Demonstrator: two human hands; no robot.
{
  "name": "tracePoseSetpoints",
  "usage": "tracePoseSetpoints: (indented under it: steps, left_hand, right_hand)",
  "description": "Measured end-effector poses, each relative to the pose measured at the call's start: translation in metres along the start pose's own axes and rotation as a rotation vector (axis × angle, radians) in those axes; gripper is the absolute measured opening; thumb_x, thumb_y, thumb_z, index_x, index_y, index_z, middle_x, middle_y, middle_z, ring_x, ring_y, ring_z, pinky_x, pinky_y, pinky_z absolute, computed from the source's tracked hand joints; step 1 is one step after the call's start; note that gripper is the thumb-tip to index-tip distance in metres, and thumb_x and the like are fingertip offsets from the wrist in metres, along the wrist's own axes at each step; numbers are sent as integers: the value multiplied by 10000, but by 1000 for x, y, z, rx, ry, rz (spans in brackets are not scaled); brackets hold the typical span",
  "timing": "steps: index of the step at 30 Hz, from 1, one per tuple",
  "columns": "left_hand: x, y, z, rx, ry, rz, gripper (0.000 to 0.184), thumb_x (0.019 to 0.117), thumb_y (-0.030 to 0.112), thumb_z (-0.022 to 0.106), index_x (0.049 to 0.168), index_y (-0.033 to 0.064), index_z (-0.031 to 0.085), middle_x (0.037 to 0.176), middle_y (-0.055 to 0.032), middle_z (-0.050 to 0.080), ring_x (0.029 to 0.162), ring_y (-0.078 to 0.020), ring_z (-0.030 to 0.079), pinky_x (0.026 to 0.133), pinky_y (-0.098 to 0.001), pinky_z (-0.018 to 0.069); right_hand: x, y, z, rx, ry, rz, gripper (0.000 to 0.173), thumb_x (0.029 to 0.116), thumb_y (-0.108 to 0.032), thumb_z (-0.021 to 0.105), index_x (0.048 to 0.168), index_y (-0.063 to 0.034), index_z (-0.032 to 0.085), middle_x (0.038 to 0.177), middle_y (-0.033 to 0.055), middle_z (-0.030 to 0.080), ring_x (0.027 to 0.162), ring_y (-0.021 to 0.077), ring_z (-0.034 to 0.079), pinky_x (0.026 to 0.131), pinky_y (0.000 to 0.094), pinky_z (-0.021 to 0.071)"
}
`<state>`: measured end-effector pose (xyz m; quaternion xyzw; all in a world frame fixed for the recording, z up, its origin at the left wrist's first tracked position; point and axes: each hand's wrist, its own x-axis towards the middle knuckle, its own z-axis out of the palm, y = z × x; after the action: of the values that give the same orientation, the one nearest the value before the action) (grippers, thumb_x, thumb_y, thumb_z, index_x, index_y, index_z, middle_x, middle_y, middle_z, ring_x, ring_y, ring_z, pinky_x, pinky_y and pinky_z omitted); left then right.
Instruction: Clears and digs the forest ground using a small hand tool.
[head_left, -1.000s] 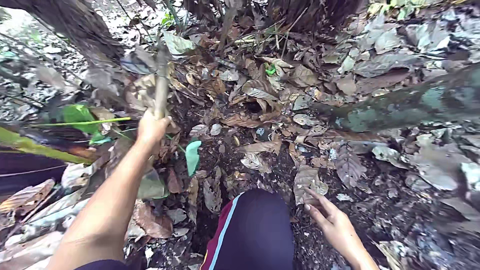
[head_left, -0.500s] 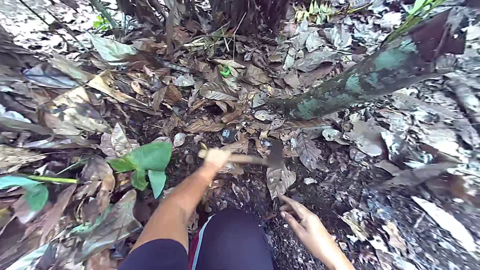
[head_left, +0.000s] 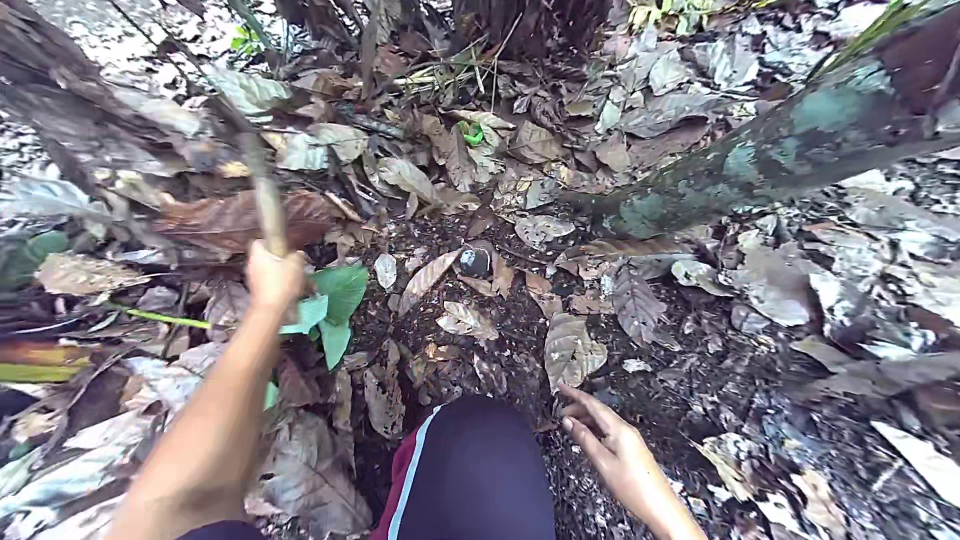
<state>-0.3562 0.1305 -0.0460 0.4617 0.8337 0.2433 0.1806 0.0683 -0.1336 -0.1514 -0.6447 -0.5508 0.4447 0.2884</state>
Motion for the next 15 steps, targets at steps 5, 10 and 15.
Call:
tracePoseSetpoints:
  steps: [5,10,15]
  left_hand:
    - [-146,-25,104,441,-554,211,548,961,281,617,1461,121,464,1175,-199,698,1056,-404,698,884,-646,548]
    - [-225,-126,179,577,-754,657,321,1073,238,480,1333,136,639,1176,-233,707,1032,-484,691,810,-680,537]
    - [-218,-204,22,892,-571,-216,501,945,282,667,1394,82,572,1271,-294,649,1175,-546,607,924,-765,460]
  right_hand:
    - [-4,-3,-17,25,22,-36,469,1001,-175,559,1453,-49,555,1136,91,728,972,145,716,872,332,603]
    - [-16,5,-37,36,-73,-46,486,1024,-123,540,1471,59,479,1162,210,692,1000,223,705,907,387,584]
    - [-29,22,-53,88,-103,-56,503,1023,-135,536,1484,52,465,1168,196,689,988,177,701,893,338,581]
